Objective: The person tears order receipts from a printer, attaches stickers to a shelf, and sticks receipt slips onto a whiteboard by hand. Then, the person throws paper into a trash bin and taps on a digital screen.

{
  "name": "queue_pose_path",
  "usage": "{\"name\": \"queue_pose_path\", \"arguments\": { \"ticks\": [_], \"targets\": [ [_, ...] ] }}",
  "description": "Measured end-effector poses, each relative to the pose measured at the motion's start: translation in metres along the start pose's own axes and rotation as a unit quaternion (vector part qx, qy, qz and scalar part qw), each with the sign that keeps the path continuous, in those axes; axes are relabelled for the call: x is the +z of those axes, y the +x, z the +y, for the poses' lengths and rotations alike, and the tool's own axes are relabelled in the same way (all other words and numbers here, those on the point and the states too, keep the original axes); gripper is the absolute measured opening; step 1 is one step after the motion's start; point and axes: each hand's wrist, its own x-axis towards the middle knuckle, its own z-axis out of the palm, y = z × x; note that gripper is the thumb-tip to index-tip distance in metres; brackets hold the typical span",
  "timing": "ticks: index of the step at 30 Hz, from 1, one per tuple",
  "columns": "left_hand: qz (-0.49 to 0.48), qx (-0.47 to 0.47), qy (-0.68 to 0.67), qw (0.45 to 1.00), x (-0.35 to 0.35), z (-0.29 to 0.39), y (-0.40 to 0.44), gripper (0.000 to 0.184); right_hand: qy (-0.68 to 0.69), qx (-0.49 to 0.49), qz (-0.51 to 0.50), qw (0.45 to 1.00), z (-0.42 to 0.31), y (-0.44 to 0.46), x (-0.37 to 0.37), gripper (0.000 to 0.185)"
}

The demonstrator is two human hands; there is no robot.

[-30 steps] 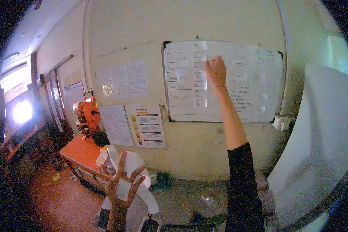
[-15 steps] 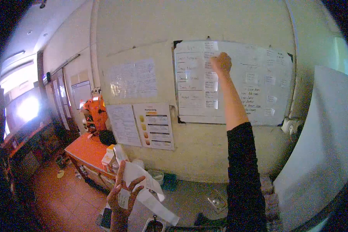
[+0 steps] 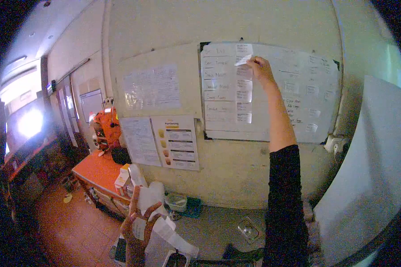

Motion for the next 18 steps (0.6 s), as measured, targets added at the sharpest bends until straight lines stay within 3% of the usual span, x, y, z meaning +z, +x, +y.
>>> {"name": "queue_pose_path", "arguments": {
  "ticks": [6, 9, 11, 13, 14, 16, 18],
  "targets": [
    [0.01, 0.005, 0.003, 1.0, -0.01, 0.0, -0.001, 0.094, 0.109, 0.047, -0.027, 0.993, 0.0, -0.008, -0.009, 0.019],
    [-0.007, 0.019, -0.005, 1.0, -0.012, 0.0, 0.002, 0.093, 0.083, -0.01, -0.015, 0.996, 0.009, -0.009, -0.025, 0.023],
    [-0.054, 0.02, -0.048, 0.997, -0.015, -0.001, 0.005, 0.093, 0.138, -0.024, 0.002, 0.99, 0.014, -0.015, -0.028, 0.019],
    [-0.096, 0.032, -0.109, 0.989, -0.012, -0.003, 0.013, 0.093, 0.079, -0.043, 0.015, 0.996, -0.039, -0.058, -0.009, 0.019],
    [-0.084, 0.024, -0.111, 0.99, -0.009, -0.004, 0.018, 0.09, 0.197, -0.055, -0.069, 0.976, -0.055, -0.084, -0.001, 0.022],
    [-0.065, 0.038, -0.123, 0.99, 0.007, -0.001, 0.019, 0.084, 0.159, -0.049, -0.186, 0.968, -0.074, -0.146, 0.021, 0.031],
    [-0.113, -0.005, -0.264, 0.958, 0.005, -0.013, 0.031, 0.08, 0.113, -0.013, -0.277, 0.954, -0.134, -0.219, 0.044, 0.031]
  ]
}}
